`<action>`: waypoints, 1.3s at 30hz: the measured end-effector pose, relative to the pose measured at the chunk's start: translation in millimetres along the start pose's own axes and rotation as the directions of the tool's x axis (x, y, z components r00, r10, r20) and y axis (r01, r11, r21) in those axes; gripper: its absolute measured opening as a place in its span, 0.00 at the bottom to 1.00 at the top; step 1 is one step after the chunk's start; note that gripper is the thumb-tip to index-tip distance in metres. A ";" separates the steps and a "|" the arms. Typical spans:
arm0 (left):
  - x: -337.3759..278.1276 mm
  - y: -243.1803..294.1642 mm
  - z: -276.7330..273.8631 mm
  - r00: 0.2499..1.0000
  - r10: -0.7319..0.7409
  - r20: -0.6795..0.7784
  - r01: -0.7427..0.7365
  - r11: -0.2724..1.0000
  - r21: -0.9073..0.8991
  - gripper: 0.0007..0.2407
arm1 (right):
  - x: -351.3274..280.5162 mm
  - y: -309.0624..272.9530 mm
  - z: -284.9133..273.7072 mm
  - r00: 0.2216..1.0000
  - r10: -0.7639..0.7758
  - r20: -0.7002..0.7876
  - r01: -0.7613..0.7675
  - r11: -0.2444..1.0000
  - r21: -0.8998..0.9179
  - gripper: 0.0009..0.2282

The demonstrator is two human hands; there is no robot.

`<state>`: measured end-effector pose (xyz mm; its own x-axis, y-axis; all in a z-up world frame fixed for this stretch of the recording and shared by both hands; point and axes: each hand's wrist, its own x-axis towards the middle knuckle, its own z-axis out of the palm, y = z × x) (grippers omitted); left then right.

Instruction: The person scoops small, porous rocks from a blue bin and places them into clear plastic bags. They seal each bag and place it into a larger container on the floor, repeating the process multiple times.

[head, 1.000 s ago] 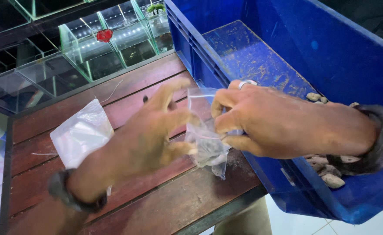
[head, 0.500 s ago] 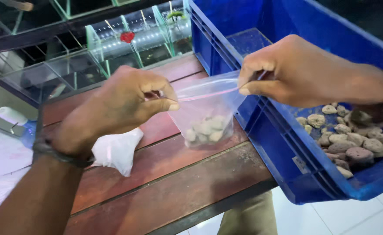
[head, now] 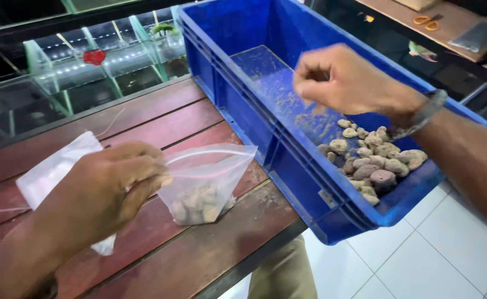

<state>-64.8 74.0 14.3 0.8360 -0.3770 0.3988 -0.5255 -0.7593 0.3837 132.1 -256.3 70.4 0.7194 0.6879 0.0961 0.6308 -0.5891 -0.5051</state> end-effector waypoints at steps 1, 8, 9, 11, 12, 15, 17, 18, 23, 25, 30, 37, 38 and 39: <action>-2.4 -2.2 4.9 1.000 0.006 0.005 -0.006 1.000 -0.004 0.06 | 2.2 22.8 6.1 1.000 0.008 -0.003 -0.008 1.000 0.001 0.06; -0.9 4.0 18.2 0.972 -0.236 0.000 0.216 0.889 0.405 0.08 | -10.7 174.7 66.7 0.631 0.423 0.651 -0.107 0.878 -0.467 0.33; -0.3 2.6 19.9 0.988 -0.148 -0.031 0.147 0.889 0.434 0.09 | -9.6 182.8 69.9 0.667 0.301 0.681 -0.034 0.926 -0.376 0.27; 3.9 0.3 23.4 0.998 0.004 -0.067 0.025 0.910 0.414 0.07 | -13.4 183.9 76.4 0.678 0.257 0.689 -0.009 0.940 -0.341 0.22; 3.7 -1.7 22.7 0.982 0.157 -0.109 -0.101 0.910 0.402 0.07 | -11.7 181.6 80.0 0.688 0.212 0.694 0.018 0.951 -0.308 0.17; 10.2 0.4 15.5 0.955 0.268 -0.124 -0.224 0.932 0.285 0.09 | -6.2 228.5 89.8 0.761 0.037 0.648 0.061 0.990 -0.128 0.14; 7.0 -2.4 14.2 0.965 0.241 -0.103 -0.207 0.943 0.261 0.08 | -4.4 195.6 84.0 0.740 0.134 0.659 0.042 0.969 -0.245 0.12; 7.3 -3.3 13.9 0.969 0.234 -0.083 -0.211 0.951 0.226 0.08 | -5.7 180.1 77.8 0.724 0.251 0.642 0.006 0.929 -0.370 0.11; -1.0 -6.6 15.4 0.990 0.140 -0.031 -0.130 0.967 0.220 0.05 | 0.8 148.7 47.7 0.744 0.380 0.550 -0.320 0.925 -0.207 0.07; -1.4 -3.7 13.6 0.996 0.087 -0.016 -0.082 0.977 0.198 0.03 | 1.7 109.0 22.9 0.794 0.377 0.477 -0.362 0.923 -0.128 0.07; 5.4 0.4 8.8 0.915 0.396 -0.072 -0.338 0.853 0.398 0.14 | -14.2 5.9 -6.3 1.000 0.018 -0.017 -0.014 0.979 0.206 0.14; 8.1 -11.2 13.0 0.944 0.326 0.045 -0.313 0.848 0.427 0.08 | 3.4 -94.5 -0.9 0.958 0.015 0.285 0.008 0.997 -0.080 0.10; 8.2 -11.5 11.2 0.963 0.251 0.100 -0.270 0.910 0.314 0.05 | 5.1 -106.2 3.2 0.945 0.043 0.325 -0.016 0.996 -0.087 0.09; 8.0 -11.8 9.4 0.970 0.181 0.164 -0.212 0.957 0.199 0.04 | 6.7 -117.8 7.5 0.928 0.072 0.366 -0.041 0.995 -0.092 0.07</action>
<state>-50.4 75.0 5.1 0.7414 -0.5900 0.3199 -0.6488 -0.7520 0.1165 60.5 -179.1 124.1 0.6064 0.7511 -0.2612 0.6251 -0.6532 -0.4272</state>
